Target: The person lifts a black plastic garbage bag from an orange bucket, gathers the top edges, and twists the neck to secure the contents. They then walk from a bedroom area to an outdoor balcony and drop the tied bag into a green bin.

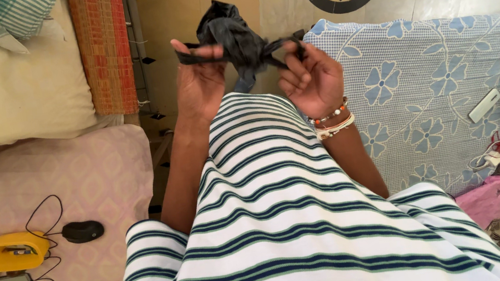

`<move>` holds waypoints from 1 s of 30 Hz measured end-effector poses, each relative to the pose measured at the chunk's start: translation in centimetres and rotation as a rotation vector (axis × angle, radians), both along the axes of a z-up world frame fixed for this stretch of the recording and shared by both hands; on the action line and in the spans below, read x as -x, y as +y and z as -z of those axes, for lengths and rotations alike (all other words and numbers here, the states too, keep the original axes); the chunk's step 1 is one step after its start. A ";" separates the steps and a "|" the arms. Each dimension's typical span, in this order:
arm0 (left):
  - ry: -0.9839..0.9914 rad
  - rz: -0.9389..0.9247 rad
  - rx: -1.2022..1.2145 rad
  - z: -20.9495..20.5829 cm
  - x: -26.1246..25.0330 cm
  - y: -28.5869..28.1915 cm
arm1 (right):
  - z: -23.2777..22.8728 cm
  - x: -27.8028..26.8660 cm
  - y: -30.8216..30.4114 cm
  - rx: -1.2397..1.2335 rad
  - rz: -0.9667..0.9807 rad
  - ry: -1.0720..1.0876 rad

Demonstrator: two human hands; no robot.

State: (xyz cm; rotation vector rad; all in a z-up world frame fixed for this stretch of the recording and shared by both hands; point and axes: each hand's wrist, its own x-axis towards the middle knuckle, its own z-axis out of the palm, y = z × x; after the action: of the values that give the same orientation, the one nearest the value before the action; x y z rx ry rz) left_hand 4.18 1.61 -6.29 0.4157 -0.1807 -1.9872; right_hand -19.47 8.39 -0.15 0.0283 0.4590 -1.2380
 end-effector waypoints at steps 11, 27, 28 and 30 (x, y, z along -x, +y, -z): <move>-0.136 -0.075 -0.004 0.2 -1.5 -0.7 | 1.5 1.8 0.0 -0.084 -0.038 0.061; -0.200 -0.122 -0.068 0.5 -2.2 -1.0 | 1.9 4.5 0.0 -0.170 -0.036 0.132; -0.201 -0.121 -0.075 0.3 -2.2 -1.0 | 2.0 4.5 0.0 -0.164 -0.039 0.146; -0.203 -0.118 -0.089 0.0 -2.1 -1.0 | 2.1 4.6 0.1 -0.151 -0.044 0.176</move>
State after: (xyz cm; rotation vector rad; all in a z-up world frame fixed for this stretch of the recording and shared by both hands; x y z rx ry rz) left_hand 6.30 0.61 -6.31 0.6716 -0.1912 -1.8406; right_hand -24.09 8.54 -2.30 0.0376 0.7020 -1.1652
